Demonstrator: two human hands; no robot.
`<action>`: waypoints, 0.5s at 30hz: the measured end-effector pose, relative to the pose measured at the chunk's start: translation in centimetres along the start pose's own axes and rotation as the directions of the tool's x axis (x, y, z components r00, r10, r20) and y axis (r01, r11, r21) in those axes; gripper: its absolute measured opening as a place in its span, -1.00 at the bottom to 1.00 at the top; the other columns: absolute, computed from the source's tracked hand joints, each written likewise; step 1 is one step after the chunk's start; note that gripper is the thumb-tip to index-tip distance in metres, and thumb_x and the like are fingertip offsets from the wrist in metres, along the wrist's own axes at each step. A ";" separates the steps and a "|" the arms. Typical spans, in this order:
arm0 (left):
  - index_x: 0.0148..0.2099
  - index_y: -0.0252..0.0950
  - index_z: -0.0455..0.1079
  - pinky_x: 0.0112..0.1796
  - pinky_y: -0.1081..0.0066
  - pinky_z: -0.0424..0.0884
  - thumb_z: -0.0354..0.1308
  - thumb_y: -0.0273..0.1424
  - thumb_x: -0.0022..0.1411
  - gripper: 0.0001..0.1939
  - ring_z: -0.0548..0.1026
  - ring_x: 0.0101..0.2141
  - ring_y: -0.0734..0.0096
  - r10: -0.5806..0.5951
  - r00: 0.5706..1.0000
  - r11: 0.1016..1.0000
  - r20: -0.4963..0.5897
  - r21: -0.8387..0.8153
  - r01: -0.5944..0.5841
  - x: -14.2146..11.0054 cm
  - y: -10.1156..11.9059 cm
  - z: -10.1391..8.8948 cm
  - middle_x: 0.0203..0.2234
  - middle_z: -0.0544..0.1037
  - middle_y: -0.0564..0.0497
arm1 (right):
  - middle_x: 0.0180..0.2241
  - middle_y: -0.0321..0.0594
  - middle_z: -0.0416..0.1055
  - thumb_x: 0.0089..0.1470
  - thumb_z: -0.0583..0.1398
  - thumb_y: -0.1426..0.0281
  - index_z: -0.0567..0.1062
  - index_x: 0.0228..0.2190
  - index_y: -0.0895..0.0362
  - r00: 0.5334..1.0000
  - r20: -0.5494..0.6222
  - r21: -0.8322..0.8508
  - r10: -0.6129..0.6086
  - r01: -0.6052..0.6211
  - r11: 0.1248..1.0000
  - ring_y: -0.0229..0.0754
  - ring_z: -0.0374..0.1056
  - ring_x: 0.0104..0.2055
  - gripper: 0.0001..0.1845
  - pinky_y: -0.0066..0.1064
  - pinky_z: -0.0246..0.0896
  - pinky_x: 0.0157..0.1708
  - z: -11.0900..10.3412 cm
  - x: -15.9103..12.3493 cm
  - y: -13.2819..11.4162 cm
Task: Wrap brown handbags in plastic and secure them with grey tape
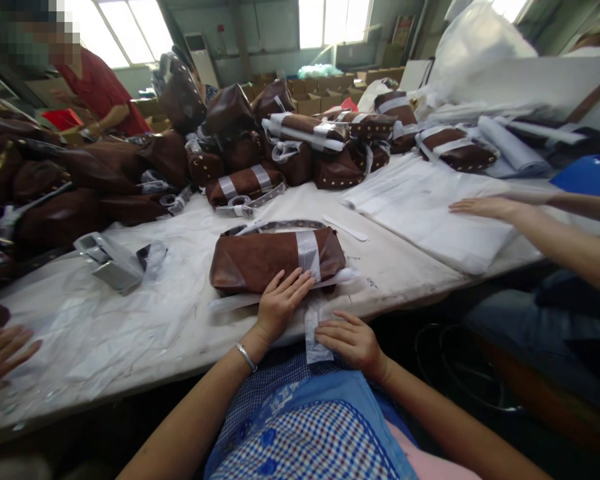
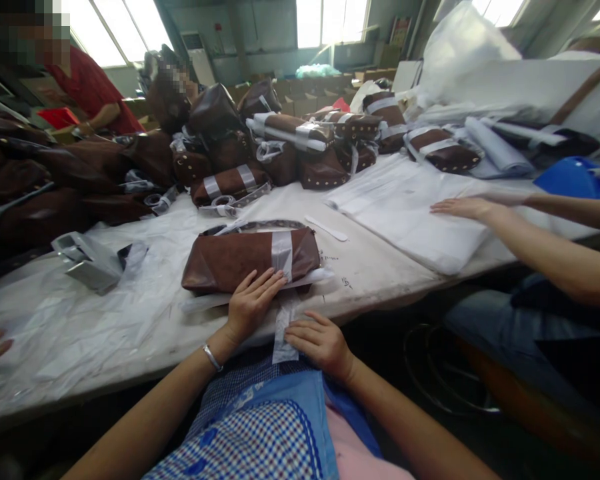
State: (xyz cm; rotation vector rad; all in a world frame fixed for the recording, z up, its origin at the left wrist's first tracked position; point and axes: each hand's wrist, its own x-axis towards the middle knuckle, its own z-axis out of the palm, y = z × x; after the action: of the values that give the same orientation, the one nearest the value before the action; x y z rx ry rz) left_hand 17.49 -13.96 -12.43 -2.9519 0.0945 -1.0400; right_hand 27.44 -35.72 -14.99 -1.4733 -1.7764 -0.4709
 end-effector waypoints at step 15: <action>0.29 -0.16 0.29 0.23 0.10 0.26 0.05 -0.51 0.39 -0.54 0.40 0.16 0.24 0.023 0.999 0.997 -0.029 0.073 -0.020 -0.2 0.2 0.0 0.12 0.48 -0.09 | -0.15 -0.22 0.61 0.21 0.11 0.62 0.52 -0.04 0.03 0.995 -0.008 0.050 0.103 -0.102 0.993 -0.20 0.51 -0.08 -0.62 -0.16 0.28 0.14 -2.8 5.2 2.0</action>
State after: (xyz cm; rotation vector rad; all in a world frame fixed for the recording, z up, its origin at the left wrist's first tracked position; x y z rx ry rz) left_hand 17.29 -14.16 -12.59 -2.8654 0.0867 -1.0608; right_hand 30.02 -33.69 -9.71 -1.5161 -1.6829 -0.3791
